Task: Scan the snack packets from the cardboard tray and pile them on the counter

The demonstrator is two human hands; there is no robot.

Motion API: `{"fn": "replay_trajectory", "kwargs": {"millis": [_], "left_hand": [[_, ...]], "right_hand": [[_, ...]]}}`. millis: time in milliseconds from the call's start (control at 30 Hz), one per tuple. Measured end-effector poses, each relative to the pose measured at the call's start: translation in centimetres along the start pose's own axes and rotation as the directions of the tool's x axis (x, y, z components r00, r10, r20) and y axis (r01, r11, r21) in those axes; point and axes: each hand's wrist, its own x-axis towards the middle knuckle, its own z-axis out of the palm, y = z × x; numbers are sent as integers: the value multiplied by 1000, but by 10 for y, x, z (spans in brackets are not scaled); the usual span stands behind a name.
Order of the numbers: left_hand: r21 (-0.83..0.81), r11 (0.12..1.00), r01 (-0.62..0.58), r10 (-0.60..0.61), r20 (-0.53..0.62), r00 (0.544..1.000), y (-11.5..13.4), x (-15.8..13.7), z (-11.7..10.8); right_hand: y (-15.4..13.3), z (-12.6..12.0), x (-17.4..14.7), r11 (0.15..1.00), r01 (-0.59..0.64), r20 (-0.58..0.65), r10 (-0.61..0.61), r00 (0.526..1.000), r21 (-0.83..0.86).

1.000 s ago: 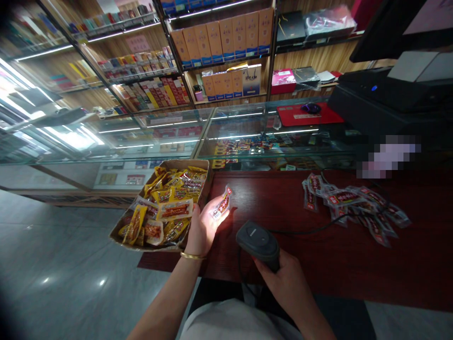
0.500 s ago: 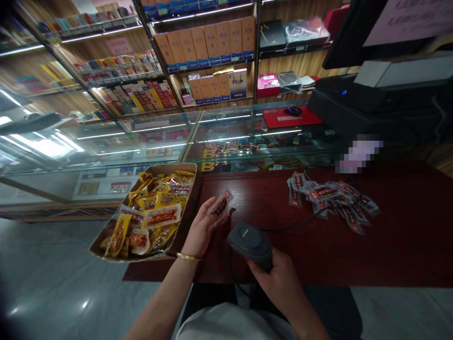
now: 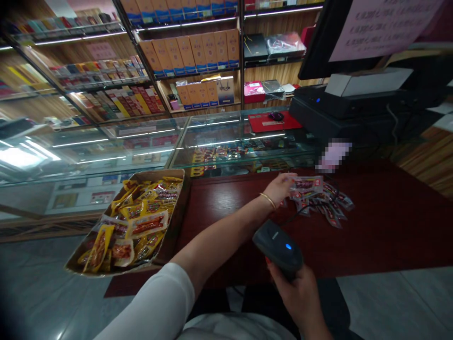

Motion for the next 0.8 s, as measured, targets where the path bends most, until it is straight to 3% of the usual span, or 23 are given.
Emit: {"fn": "replay_trajectory", "kwargs": {"millis": [67,100,200,267,333,433,500,600,667,800], "left_hand": [[230,972,-53,44,45,998,-3,14,17],[386,916,-107,79,88,993,-4,16,21],[745,596,-300,153,261,953,0,8,16],[786,479,-390,184,344,921,11,-8,2],[788,421,-450,227,389,893,30,-31,-22],[820,343,-458,260,386,885,77,-79,-77],[882,299,-363,286,280,916,115,-114,-126],[989,144,-34,314,-13,949,168,-157,-208],[973,32,231,317,-229,921,192,-173,-259],[931,-8,364,312,-344,886,208,-179,-326]], "right_hand": [[2,-5,-2,1000,3,-41,-4,999,-11],[2,-7,-3,1000,-3,-52,1,999,-26],[3,-10,-2,998,-18,-70,14,997,-64],[1,-7,1,997,-25,-49,21,999,-78],[-2,-1,7,993,-48,44,53,998,-109],[-10,18,14,994,-31,93,41,995,-108],[-15,32,16,997,-15,141,25,990,-73],[-21,50,19,1000,1,223,2,975,-16],[-23,57,21,1000,16,245,-16,969,2],[-24,59,27,1000,8,275,-4,961,-15]]}}
